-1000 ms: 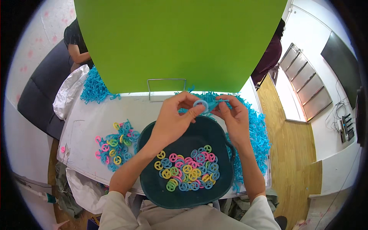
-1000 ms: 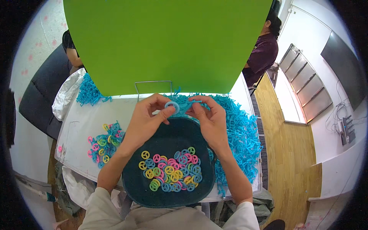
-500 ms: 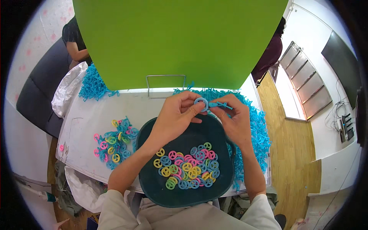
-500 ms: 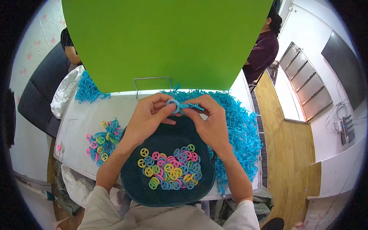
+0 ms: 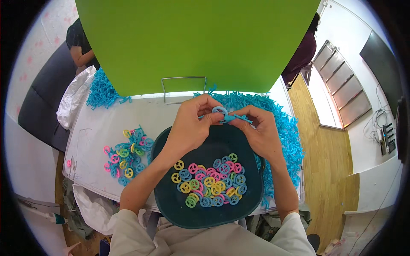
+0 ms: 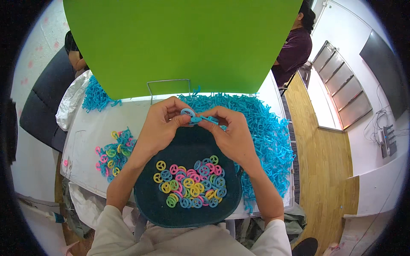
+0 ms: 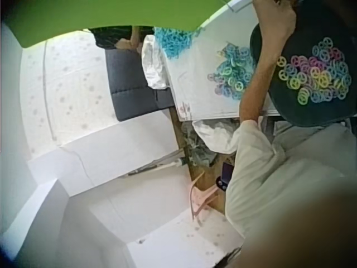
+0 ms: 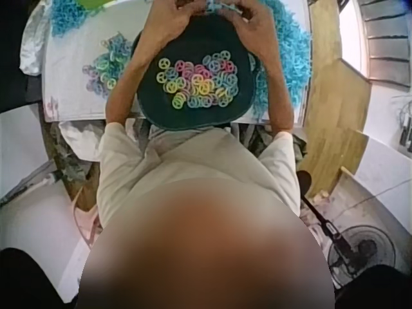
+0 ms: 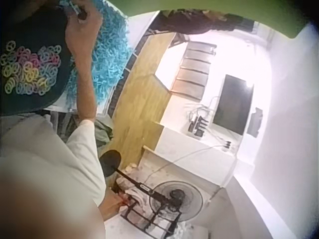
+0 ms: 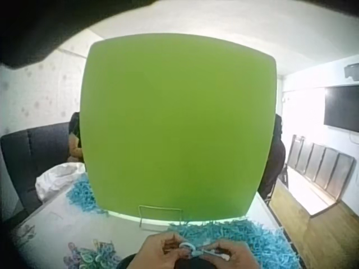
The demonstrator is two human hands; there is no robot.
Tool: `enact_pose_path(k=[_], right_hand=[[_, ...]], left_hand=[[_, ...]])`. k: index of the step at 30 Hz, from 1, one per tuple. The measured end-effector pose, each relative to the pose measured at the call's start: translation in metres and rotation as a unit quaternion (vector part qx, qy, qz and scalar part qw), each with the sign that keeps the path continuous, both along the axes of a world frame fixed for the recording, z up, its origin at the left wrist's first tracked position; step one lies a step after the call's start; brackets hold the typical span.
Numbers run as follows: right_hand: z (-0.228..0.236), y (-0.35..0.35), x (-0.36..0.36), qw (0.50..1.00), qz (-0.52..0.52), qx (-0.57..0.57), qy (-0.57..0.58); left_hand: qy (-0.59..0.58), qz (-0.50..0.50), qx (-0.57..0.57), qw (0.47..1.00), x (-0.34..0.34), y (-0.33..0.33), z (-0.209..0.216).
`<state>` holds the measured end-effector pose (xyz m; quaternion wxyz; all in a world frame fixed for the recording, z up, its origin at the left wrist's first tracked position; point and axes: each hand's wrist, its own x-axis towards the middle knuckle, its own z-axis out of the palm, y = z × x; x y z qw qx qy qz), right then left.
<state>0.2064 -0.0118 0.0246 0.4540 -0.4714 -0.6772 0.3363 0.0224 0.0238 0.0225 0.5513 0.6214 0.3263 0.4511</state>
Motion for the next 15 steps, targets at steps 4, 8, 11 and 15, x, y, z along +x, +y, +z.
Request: enact_pose_path(k=[4, 8, 11, 15], right_hand=[[-0.003, 0.002, -0.001, 0.999, 0.002, -0.04, 0.025], [-0.005, 0.004, -0.002, 0.988, 0.013, -0.079, 0.134], [-0.01, 0.009, -0.002, 0.982, -0.006, -0.093, 0.162], [-0.012, 0.011, -0.002, 0.991, -0.023, -0.015, 0.131]], left_hand=[[0.037, 0.021, 0.035, 0.998, 0.0, -0.003, -0.002], [0.003, 0.015, 0.002, 1.0, 0.003, -0.002, 0.001], [-0.034, 0.032, 0.051, 0.998, 0.007, -0.004, 0.003], [-0.014, 0.052, 0.091, 0.994, 0.005, -0.003, -0.001]])
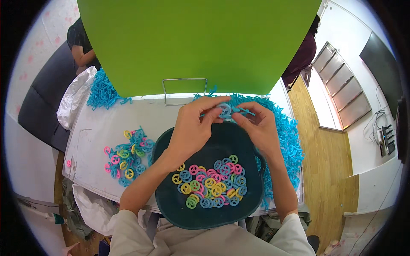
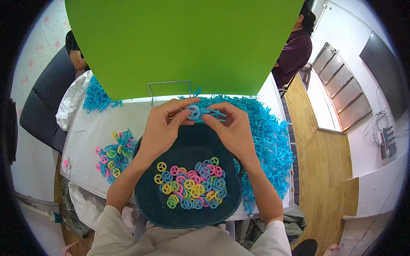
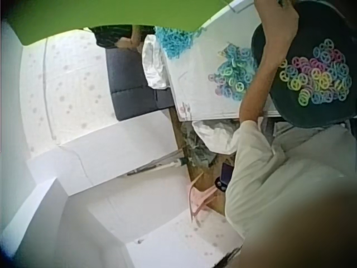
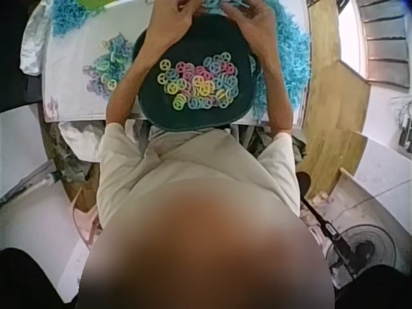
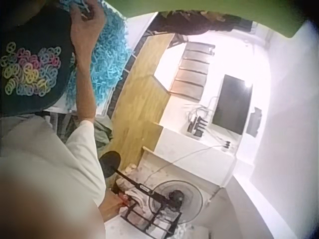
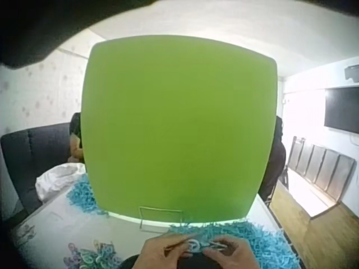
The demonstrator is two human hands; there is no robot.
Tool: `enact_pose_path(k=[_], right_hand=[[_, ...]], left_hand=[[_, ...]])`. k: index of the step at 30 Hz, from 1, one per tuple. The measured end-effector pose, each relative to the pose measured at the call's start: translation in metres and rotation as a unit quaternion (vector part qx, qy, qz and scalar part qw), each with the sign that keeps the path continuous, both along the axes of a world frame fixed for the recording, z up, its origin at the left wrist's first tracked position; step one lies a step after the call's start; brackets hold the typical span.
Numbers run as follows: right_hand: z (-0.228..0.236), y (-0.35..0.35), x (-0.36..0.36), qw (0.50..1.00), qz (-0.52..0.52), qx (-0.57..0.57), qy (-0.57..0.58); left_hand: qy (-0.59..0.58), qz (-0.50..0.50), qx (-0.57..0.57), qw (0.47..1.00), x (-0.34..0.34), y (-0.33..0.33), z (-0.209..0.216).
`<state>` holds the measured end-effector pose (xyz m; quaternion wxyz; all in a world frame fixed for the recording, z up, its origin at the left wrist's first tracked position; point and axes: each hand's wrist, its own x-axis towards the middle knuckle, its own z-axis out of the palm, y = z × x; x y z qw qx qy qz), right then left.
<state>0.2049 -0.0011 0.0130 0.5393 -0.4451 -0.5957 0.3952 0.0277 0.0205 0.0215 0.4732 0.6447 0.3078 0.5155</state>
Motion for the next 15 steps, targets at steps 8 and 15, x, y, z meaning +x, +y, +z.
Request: enact_pose_path(k=[8, 15], right_hand=[[-0.002, -0.0035, 0.0042, 0.99, 0.026, -0.113, 0.077], [-0.0045, -0.0054, 0.0004, 0.936, 0.087, -0.227, 0.255]], left_hand=[[0.012, 0.035, 0.02, 0.999, -0.0008, -0.0041, 0.0023], [0.046, 0.077, 0.101, 0.991, 0.0007, -0.0086, 0.0014]])
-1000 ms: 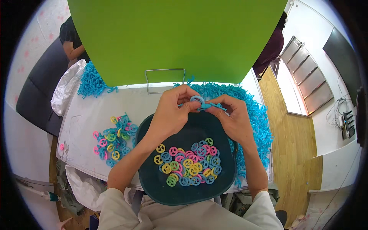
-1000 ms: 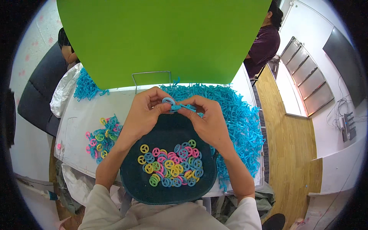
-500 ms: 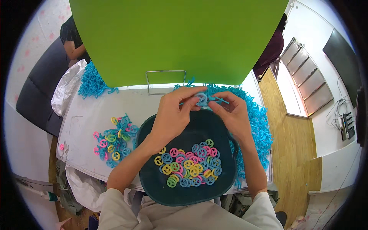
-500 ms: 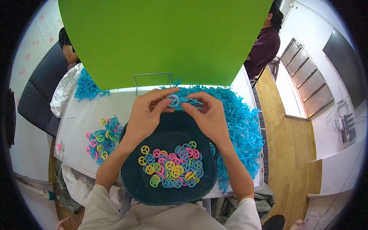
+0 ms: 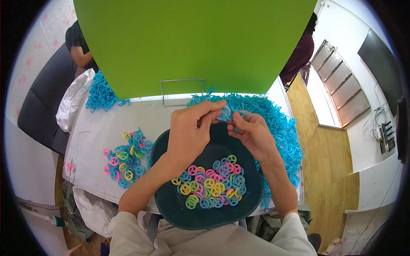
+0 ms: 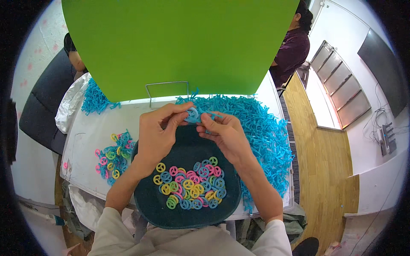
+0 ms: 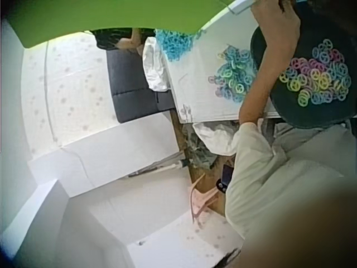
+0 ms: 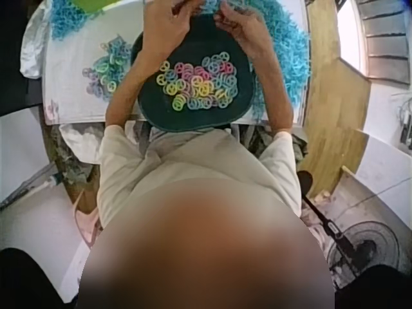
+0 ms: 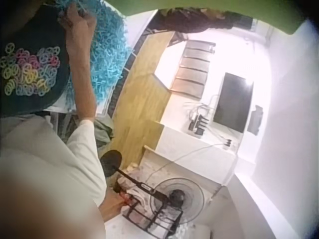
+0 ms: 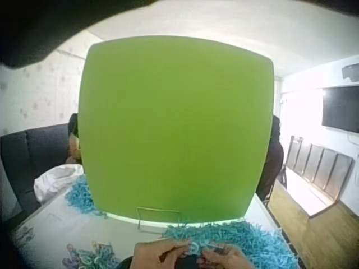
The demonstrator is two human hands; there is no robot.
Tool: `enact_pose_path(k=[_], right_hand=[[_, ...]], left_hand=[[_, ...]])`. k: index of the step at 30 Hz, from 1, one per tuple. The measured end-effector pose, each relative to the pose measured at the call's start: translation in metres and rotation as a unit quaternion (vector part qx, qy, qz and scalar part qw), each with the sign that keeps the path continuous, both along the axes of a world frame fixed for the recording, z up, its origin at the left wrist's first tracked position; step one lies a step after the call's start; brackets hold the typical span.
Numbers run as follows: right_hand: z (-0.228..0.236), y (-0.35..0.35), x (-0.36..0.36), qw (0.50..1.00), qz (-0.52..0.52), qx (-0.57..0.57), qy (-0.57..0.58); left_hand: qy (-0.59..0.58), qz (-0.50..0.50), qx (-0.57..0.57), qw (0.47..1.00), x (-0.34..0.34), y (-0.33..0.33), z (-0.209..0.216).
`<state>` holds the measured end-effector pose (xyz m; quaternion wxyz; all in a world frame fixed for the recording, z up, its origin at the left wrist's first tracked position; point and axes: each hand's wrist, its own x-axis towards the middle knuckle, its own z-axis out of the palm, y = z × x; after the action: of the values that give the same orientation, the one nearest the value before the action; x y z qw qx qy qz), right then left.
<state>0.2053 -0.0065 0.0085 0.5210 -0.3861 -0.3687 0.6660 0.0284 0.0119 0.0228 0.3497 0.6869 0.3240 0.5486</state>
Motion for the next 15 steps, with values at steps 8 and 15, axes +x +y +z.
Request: enact_pose_path(k=[8, 15], right_hand=[[-0.002, 0.002, 0.001, 1.0, 0.011, 0.006, -0.012], [-0.001, -0.007, -0.014, 0.977, -0.135, 0.126, -0.107]], left_hand=[[0.06, 0.018, -0.004, 0.998, -0.004, -0.005, 0.003], [0.005, 0.004, -0.048, 0.999, 0.002, -0.011, 0.004]])
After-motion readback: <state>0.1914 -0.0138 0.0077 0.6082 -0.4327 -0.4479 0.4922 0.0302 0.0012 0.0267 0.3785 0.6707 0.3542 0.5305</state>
